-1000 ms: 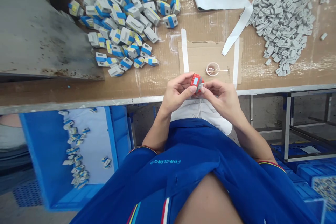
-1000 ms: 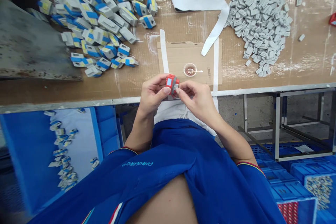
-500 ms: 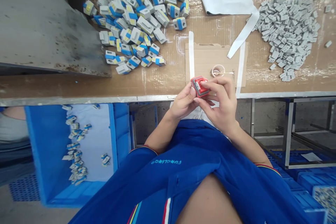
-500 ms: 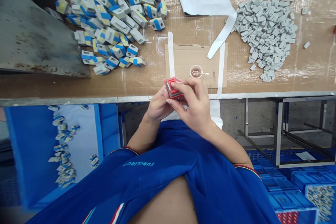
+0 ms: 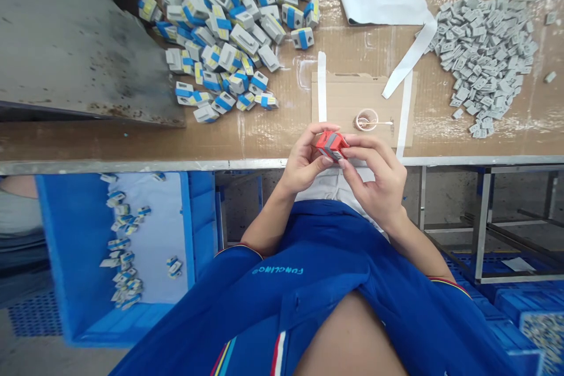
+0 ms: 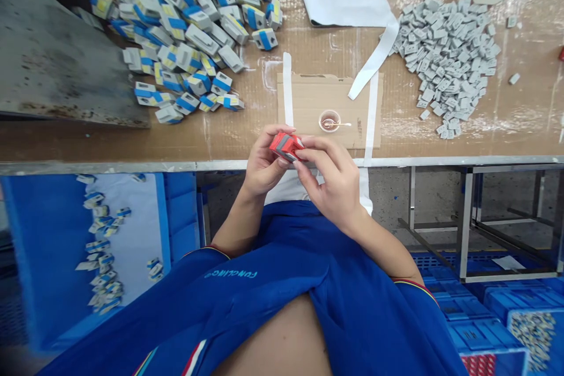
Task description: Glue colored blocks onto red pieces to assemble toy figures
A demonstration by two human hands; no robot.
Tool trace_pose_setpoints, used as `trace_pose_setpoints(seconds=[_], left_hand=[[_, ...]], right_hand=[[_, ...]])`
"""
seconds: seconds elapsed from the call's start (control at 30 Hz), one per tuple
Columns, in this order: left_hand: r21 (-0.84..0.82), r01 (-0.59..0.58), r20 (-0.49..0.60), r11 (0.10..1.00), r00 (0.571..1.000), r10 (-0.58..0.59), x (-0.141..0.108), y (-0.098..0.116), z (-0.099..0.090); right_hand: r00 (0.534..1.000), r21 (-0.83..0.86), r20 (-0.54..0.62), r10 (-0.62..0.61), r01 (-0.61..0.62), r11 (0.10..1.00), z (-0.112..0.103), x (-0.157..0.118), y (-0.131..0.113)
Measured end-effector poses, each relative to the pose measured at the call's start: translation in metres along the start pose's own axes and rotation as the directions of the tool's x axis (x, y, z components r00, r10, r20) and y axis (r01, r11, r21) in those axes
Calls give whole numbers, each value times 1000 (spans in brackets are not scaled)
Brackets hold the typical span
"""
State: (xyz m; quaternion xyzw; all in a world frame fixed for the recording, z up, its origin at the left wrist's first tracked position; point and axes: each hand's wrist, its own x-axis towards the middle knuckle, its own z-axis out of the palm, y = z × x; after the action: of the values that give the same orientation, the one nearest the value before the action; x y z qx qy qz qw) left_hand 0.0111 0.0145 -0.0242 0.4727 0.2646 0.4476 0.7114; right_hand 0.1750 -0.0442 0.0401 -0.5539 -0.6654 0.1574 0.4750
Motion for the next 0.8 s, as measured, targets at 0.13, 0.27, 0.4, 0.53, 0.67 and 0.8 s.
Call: trace_pose_setpoints(seconds=[0.13, 0.27, 0.4, 0.53, 0.67, 0.8], left_hand=[[92, -110, 77, 990, 992, 103, 4, 6, -4], [90, -157, 120, 984, 982, 146, 7, 8, -5], [67, -158, 115, 985, 982, 150, 8, 6, -7], [56, -123, 124, 991, 986, 115, 7, 7, -9], [151, 15, 132, 988, 991, -35, 8, 10, -11], [209, 88, 134, 974, 984, -118, 9, 11, -10]], right_hand=[[1000, -27, -9, 22, -22, 999, -4, 3, 2], [999, -36, 29, 43, -42, 998, -7, 5, 2], [996, -39, 70, 63, -60, 997, -9, 4, 0], [993, -15, 86, 78, -77, 997, -7, 3, 0], [998, -9, 68, 14, -13, 1000, -5, 4, 4], [997, -3, 77, -3, 3, 1000, -9, 3, 12]])
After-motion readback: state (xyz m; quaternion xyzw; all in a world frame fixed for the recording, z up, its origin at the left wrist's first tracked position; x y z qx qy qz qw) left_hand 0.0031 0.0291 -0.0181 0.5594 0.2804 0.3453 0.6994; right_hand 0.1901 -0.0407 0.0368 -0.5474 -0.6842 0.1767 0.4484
